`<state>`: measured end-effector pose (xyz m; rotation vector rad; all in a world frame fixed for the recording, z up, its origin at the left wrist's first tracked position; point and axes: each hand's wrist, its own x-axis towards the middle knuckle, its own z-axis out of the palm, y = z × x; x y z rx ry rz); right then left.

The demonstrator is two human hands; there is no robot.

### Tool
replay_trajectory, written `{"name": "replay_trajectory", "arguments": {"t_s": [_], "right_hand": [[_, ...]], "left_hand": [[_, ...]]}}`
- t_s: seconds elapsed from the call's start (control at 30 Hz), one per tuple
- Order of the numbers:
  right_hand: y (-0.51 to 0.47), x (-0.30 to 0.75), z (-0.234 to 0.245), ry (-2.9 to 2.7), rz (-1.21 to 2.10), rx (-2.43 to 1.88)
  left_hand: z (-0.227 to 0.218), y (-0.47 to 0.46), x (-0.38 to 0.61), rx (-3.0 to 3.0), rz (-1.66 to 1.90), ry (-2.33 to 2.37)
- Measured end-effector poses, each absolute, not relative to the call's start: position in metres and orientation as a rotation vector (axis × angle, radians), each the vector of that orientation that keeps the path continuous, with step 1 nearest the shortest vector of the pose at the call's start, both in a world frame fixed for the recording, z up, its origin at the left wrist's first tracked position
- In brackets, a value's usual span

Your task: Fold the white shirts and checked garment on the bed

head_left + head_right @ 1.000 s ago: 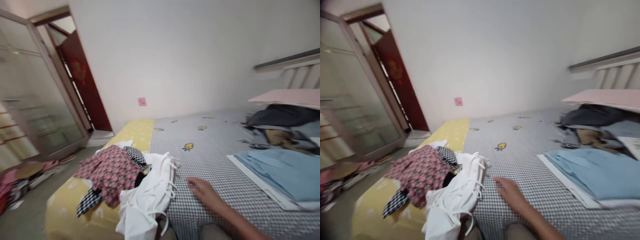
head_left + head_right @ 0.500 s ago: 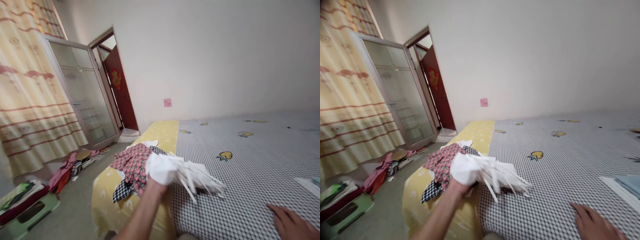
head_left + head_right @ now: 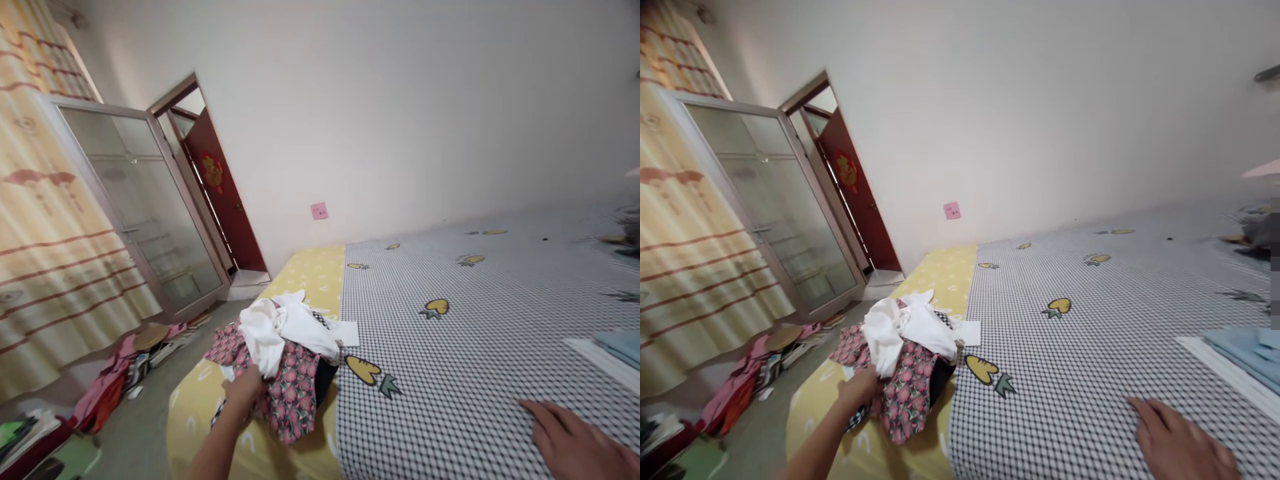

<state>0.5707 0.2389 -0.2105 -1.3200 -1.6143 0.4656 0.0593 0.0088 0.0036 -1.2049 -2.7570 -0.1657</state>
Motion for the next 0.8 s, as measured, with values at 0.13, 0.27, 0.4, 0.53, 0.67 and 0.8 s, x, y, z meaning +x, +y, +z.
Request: {"name": "replay_trajectory", "arguments": {"t_s": [0.13, 0.27, 0.4, 0.53, 0.67, 0.8], "right_hand": [[0.24, 0.574, -0.217, -1.872, -0.081, -1.367], [0.237, 0.574, -0.213, -1.978, -0.241, -1.422], [0.228, 0.572, -0.2, -2.062, -0.272, -1.509], [0.222, 0.571, -0.194, -2.073, -0.281, -1.546], [0.222, 0.571, -0.196, -2.052, -0.257, -1.581], [0.224, 0.569, -0.195, -2.063, -0.23, -1.596]], "left_hand": [[-0.038, 0.003, 0.104, -1.033, -0.14, -2.468], [-0.08, 0.035, 0.153, -1.345, -0.292, -1.899], [-0.114, 0.075, 0.165, -1.718, -0.375, -1.701], [-0.12, 0.086, 0.118, -1.606, -0.278, -2.063], [-0.111, 0.081, 0.072, -1.498, -0.025, -2.2], [-0.106, 0.084, 0.063, -1.38, 0.163, -2.311]]}}
